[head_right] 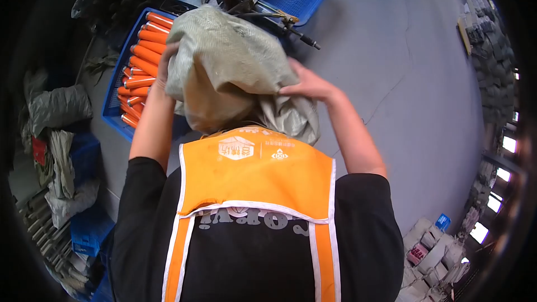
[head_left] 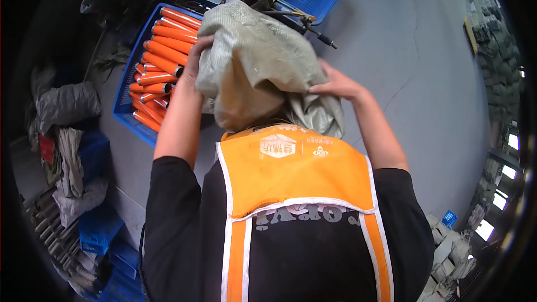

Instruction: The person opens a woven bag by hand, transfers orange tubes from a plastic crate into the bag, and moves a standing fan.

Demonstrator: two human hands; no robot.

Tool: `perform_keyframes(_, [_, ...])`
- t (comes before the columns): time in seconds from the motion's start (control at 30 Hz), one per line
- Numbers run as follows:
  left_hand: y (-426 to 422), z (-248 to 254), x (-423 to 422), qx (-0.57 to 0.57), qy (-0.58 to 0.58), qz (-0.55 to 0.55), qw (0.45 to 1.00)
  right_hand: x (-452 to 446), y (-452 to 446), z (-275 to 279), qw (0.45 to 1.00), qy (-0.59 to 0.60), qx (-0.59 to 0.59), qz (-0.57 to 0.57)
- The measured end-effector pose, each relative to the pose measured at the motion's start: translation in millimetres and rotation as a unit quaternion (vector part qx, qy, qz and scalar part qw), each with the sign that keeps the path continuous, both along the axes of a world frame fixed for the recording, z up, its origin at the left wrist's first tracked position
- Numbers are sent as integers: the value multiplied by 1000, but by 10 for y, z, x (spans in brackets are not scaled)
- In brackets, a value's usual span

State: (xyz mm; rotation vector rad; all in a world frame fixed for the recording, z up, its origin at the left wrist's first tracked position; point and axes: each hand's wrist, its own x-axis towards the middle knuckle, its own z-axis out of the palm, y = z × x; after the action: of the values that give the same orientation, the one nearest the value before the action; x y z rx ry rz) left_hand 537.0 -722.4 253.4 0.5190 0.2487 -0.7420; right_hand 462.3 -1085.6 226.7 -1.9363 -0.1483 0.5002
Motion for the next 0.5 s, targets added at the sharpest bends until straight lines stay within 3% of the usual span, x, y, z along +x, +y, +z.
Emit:
perform_keyframes(0.07, [103,-209,226,230,-48,-33,971,-6,200,-2,972,212,96,-6])
perform_keyframes(0.13, [275,-318,227,277,-89,-52,955,90,-13,-263,927,203,247,-196])
perform_keyframes(0.2, [523,-601,192,322,-129,-77,935,161,-122,-188,750,292,500,-321])
perform_keyframes(0.27, [796,-1089,65,350,-166,-46,921,189,-206,-59,742,257,519,-338])
perform_keyframes(0.4, [610,-1298,-755,292,-225,-138,919,201,-191,140,739,181,546,-352])
perform_keyframes(0.5, [-5,-1377,-926,292,-190,-110,931,237,-72,177,737,195,551,-340])
